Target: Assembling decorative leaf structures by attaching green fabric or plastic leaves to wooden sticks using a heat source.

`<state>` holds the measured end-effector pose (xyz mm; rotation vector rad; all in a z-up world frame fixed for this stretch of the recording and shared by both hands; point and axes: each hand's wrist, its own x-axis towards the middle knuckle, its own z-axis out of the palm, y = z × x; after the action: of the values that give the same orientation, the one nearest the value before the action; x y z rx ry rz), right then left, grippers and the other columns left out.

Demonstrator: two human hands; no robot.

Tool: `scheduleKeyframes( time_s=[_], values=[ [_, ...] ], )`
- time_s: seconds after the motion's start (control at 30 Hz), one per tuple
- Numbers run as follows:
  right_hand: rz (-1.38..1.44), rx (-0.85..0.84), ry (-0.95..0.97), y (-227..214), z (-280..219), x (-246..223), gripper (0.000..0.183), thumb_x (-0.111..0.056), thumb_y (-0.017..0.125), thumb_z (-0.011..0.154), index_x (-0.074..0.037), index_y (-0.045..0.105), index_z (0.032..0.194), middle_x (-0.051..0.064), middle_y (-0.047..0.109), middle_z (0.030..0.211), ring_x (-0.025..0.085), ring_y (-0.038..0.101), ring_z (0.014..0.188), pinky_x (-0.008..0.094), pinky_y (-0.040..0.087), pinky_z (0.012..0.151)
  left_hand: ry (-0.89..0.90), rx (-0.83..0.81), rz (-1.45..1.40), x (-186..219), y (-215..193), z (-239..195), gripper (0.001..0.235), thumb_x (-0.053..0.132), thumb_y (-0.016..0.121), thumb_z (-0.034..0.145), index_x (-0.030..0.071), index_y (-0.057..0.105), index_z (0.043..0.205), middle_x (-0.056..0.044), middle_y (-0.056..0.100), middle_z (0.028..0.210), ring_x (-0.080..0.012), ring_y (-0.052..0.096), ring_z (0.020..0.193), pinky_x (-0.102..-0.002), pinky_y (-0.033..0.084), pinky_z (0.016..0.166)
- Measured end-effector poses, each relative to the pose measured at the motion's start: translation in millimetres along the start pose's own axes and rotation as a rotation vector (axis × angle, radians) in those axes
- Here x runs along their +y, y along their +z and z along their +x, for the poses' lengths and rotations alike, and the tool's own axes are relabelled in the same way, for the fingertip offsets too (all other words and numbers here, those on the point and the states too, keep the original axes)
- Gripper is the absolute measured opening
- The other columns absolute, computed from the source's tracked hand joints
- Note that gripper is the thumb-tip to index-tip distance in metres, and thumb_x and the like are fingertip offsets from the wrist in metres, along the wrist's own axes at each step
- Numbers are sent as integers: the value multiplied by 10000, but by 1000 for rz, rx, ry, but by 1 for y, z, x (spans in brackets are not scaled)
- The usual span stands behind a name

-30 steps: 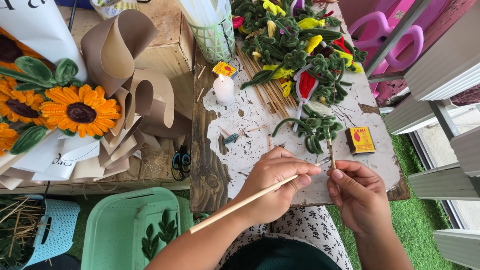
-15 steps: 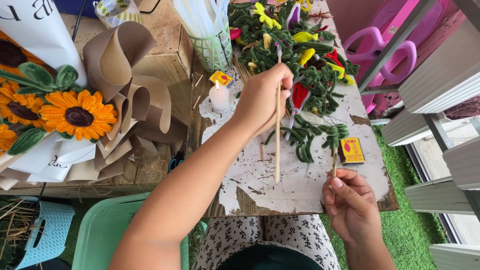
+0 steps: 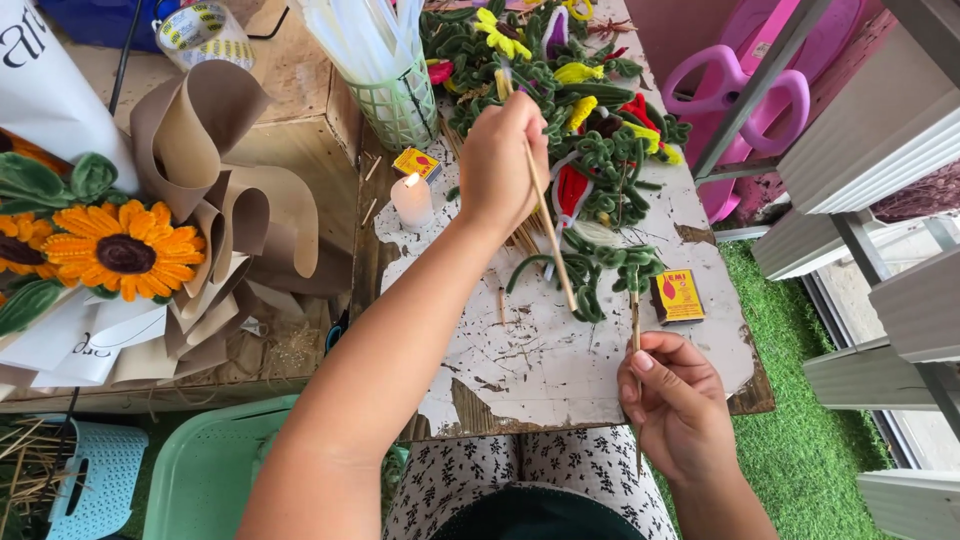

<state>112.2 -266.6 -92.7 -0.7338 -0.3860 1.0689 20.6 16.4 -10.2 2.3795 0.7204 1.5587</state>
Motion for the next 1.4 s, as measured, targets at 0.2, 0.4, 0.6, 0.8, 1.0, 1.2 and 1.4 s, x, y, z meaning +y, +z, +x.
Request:
scheduleKeyframes(
  time_s=[0.2,0.4,0.6,0.8,1.0,1.2,1.4],
  values=[
    [-49,90,44,14,0,-4,164,28,657,914,-45,684,1058,78,628,744,169,583,578,229,359,409,-72,-82,-325,55,-63,-21,365,-111,662,810,127,385,816,-54,688,826,-201,710,770,-319,556,667],
    [-146,149,6,47,-10,-7,200,8,670,919,-6,655,1117,145,674,882,173,561,630,231,355,456,196,-95,-505,110,-108,-86,379,-207,672,855,87,433,833,-121,647,868,-206,677,729,-258,558,570],
    [-135,27,41,71,-23,-6,434,28,767,818,-37,624,1223,157,747,964,136,677,752,203,530,621,148,-5,-372,138,-125,-115,387,-106,654,898,93,327,841,-134,695,894,-341,719,831,-446,614,743],
    [-166,66,33,86,-27,0,426,108,741,814,-59,585,1174,159,728,841,194,689,656,211,542,583,81,35,-403,141,-132,-125,382,-80,653,917,92,318,851,-120,699,914,-360,742,865,-424,610,742],
    [-238,112,-57,97,-32,8,511,75,747,823,-134,488,1211,156,695,827,185,645,642,233,546,607,-74,112,-504,145,-133,-134,370,-76,644,884,103,321,850,-176,677,846,-322,701,814,-400,578,737],
    [-379,73,-216,99,-35,14,660,129,718,823,-143,402,1333,191,711,903,187,704,849,280,571,802,-175,167,-396,144,-126,-140,395,-94,676,848,97,331,843,-150,683,843,-247,701,736,-291,506,634],
    [-491,79,-290,105,-39,13,673,120,725,833,-159,370,1332,171,699,891,120,666,766,207,524,714,-210,142,-341,146,-125,-140,416,-66,724,831,107,345,828,-76,676,857,-197,678,709,-275,517,631]
  ],
)
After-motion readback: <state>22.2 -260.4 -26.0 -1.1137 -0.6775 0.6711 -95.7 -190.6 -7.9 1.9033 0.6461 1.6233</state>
